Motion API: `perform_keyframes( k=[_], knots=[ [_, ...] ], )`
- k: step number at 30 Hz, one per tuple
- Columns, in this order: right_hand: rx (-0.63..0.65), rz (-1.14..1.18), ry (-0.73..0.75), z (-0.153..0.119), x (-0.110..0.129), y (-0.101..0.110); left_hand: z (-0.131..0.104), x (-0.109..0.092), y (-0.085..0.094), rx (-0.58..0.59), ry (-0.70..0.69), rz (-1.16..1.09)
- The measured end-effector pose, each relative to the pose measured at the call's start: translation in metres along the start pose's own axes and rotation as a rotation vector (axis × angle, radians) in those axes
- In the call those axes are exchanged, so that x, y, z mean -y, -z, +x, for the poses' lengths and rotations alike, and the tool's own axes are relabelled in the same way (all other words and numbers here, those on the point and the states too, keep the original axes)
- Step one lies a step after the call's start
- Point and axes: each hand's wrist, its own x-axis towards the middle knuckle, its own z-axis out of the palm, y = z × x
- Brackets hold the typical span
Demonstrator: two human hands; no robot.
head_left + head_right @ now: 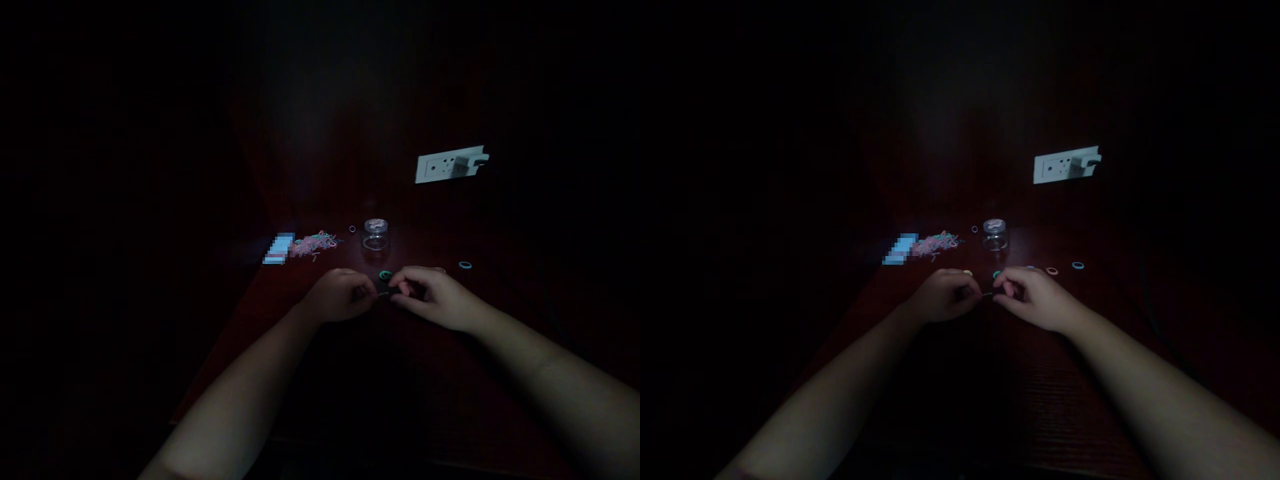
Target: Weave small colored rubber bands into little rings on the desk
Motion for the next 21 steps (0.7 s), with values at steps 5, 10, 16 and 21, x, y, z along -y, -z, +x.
perform_keyframes(
  k=[5,10,16,21],
  knots=[
    [0.06,0.025,0.043,-0.0001,-0.0031,-0.0031,0.0018,-0.0057,-0.0023,0.027,-0.002,0.015],
    [0.085,0.037,0.031,-0.0005,-0.0034,-0.0036,0.0018,-0.0061,-0.0019,0.04,0.003,0.011],
    [0.093,0.04,0.051,0.0001,-0.0013,-0.0027,0.0001,-0.0033,-0.0009,0.049,0.017,0.016],
    [0.103,0.041,0.057,0.0009,0.0002,-0.0021,-0.0013,-0.004,0.002,0.066,0.047,-0.006]
  ],
)
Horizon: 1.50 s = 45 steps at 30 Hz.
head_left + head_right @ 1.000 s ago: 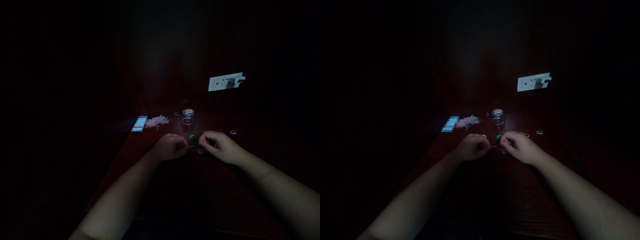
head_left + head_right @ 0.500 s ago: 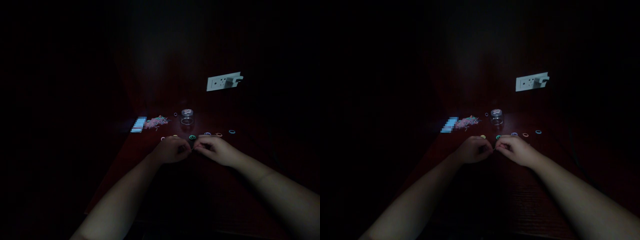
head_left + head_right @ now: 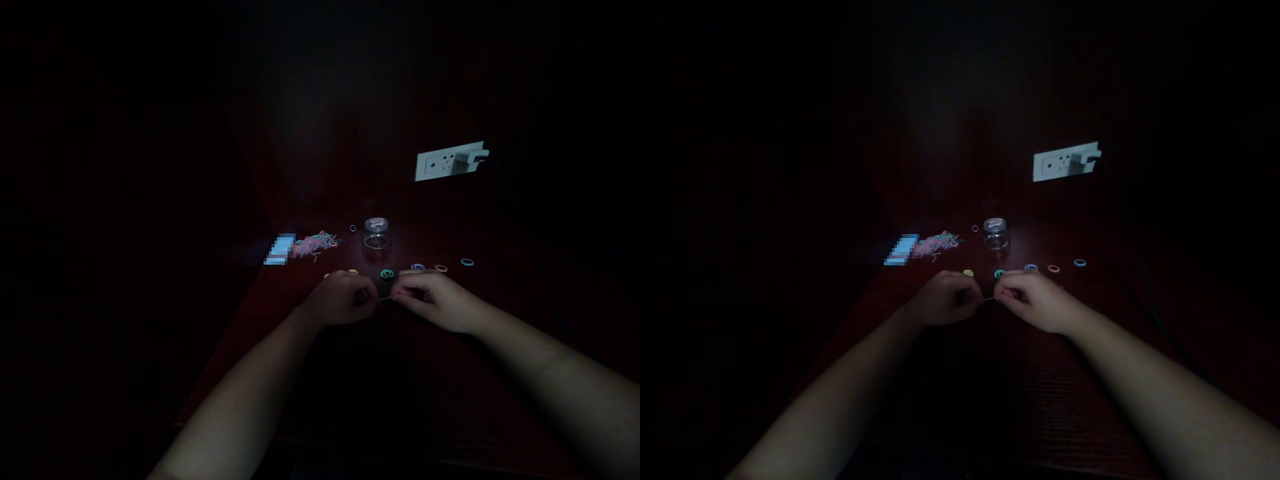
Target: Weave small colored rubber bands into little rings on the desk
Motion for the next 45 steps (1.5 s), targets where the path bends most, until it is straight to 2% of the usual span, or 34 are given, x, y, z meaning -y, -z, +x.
perform_keyframes(
  k=[8,12,14,17,20,22,25,31,38,41,45],
  knots=[
    [-0.016,0.001,-0.012,-0.001,0.0,0.001,0.0,-0.005,0.004,0.024,0.039,-0.008],
    [-0.06,0.01,-0.049,-0.002,-0.001,0.002,-0.004,-0.002,0.017,0.07,0.064,-0.04],
    [-0.087,0.031,-0.093,-0.002,-0.003,0.002,-0.01,0.007,0.03,0.107,0.179,-0.052],
    [-0.113,0.047,-0.119,-0.003,-0.007,0.002,-0.024,0.031,0.051,0.18,0.502,-0.106],
    [-0.099,0.033,-0.116,-0.004,-0.012,0.003,-0.038,0.056,0.064,0.244,0.675,-0.098],
    [-0.091,0.028,-0.12,-0.004,-0.013,0.004,-0.044,0.065,0.066,0.248,0.718,-0.118],
    [-0.102,0.031,-0.114,-0.005,-0.014,0.005,-0.044,0.066,0.065,0.259,0.711,-0.146],
    [-0.099,0.043,-0.125,-0.005,-0.013,0.005,-0.038,0.055,0.062,0.299,0.683,-0.168],
    [-0.082,0.057,-0.137,-0.004,-0.013,0.007,-0.039,0.06,0.06,0.343,0.689,-0.175],
    [-0.078,0.044,-0.142,-0.004,-0.011,0.008,-0.04,0.06,0.062,0.314,0.68,-0.209],
    [-0.087,0.026,-0.13,-0.003,-0.009,0.008,-0.039,0.056,0.062,0.211,0.666,-0.139]
  ],
)
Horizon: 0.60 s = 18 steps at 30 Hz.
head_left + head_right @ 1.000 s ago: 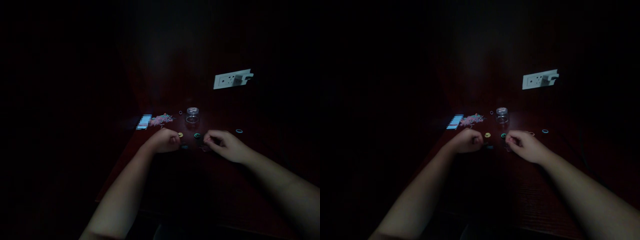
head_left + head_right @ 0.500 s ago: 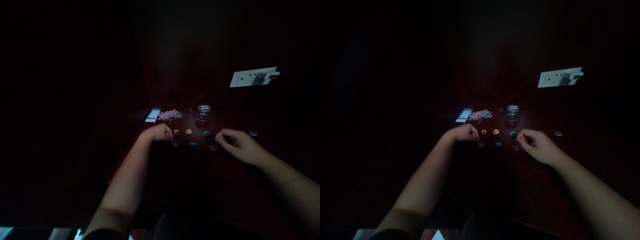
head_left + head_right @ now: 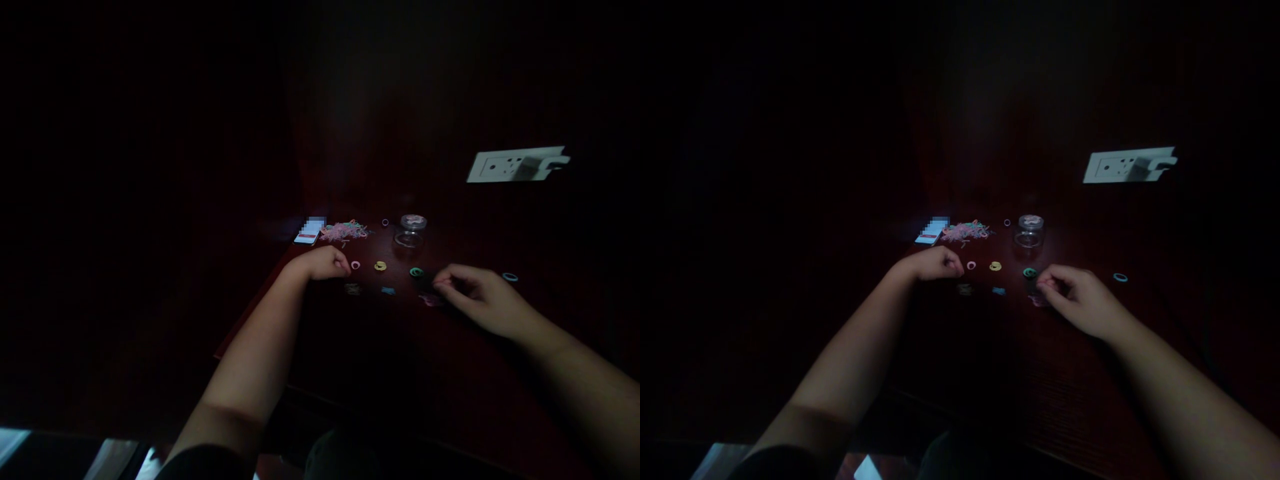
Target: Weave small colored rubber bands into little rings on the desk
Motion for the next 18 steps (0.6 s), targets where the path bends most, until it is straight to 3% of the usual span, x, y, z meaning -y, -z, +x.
perform_keyframes(
  k=[9,18],
  knots=[
    [-0.043,-0.027,0.016,0.0,0.002,-0.002,0.003,-0.007,-0.011,0.095,0.097,0.094],
    [-0.04,-0.006,0.019,0.0,0.005,-0.002,0.004,-0.016,-0.015,0.116,0.016,0.124]
  ],
)
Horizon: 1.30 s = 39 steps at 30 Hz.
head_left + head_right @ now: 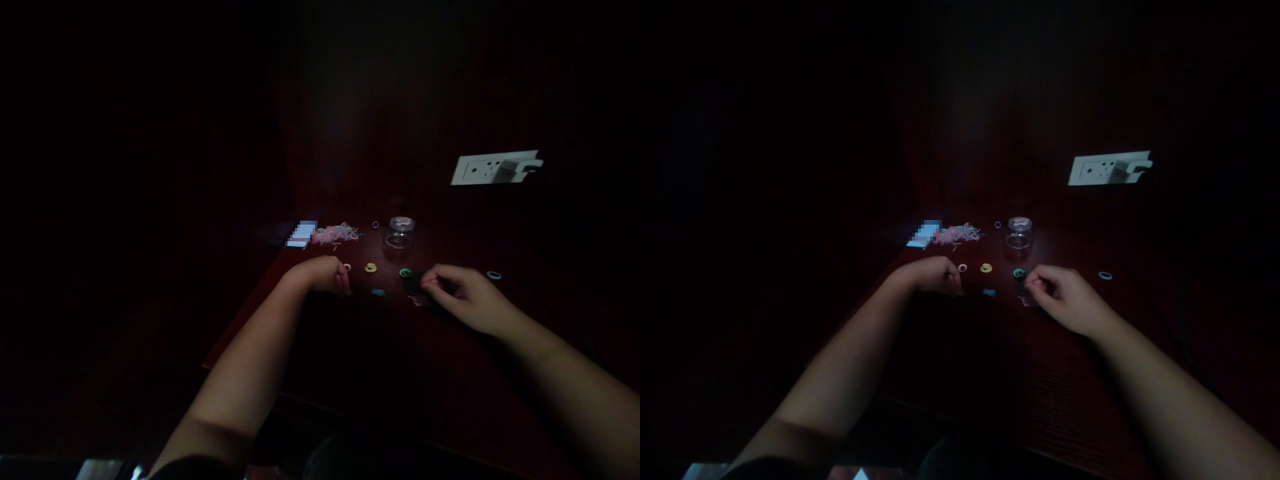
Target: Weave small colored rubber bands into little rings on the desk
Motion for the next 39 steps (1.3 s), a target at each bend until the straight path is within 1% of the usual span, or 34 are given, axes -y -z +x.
perform_keyframes(
  k=[4,5,6,7,8,10,11,12,14,17,21,26,30,33,35,37,39],
  knots=[
    [0.019,-0.011,-0.013,-0.001,-0.003,0.0,0.0,0.004,0.0,0.057,-0.019,-0.063],
    [0.031,-0.006,-0.018,-0.001,-0.004,0.0,-0.001,0.005,0.001,0.057,-0.032,-0.073],
    [0.04,0.002,-0.023,-0.001,-0.005,0.0,-0.001,0.008,0.003,0.024,-0.037,-0.071],
    [0.046,0.009,-0.025,-0.002,-0.006,0.0,0.0,0.011,0.004,-0.043,-0.025,-0.057],
    [0.049,0.018,-0.025,-0.001,-0.006,0.0,0.001,0.015,0.006,-0.137,0.003,-0.034],
    [0.043,0.029,-0.019,-0.001,-0.006,0.0,0.005,0.025,0.009,-0.369,0.104,0.023],
    [0.039,0.026,-0.014,-0.001,-0.006,0.0,0.008,0.031,0.01,-0.455,0.15,0.042],
    [0.033,0.015,-0.007,-0.001,-0.005,0.0,0.012,0.036,0.01,-0.517,0.188,0.055],
    [0.03,-0.015,0.006,-0.001,-0.005,0.0,0.02,0.046,0.006,-0.572,0.227,0.068],
    [0.036,-0.027,0.017,-0.001,-0.002,-0.001,0.033,0.052,-0.003,-0.57,0.206,0.086],
    [0.041,-0.04,0.033,0.0,0.002,-0.001,0.048,0.051,-0.011,-0.574,0.146,0.125],
    [0.052,-0.055,0.036,0.001,0.002,-0.002,0.058,0.052,-0.013,-0.568,0.114,0.152],
    [0.054,-0.049,0.026,0.001,-0.002,-0.003,0.056,0.049,-0.01,-0.594,0.098,0.143],
    [0.042,-0.056,0.017,0.0,-0.002,-0.004,0.051,0.041,-0.006,-0.649,0.096,0.114],
    [0.037,-0.06,0.01,0.0,-0.002,-0.004,0.047,0.032,-0.006,-0.674,0.083,0.086],
    [0.035,-0.06,0.011,0.0,0.0,-0.003,0.042,0.019,-0.008,-0.682,0.058,0.058],
    [0.031,-0.064,0.022,0.0,0.001,-0.003,0.037,0.003,-0.014,-0.679,0.012,0.036]
  ],
)
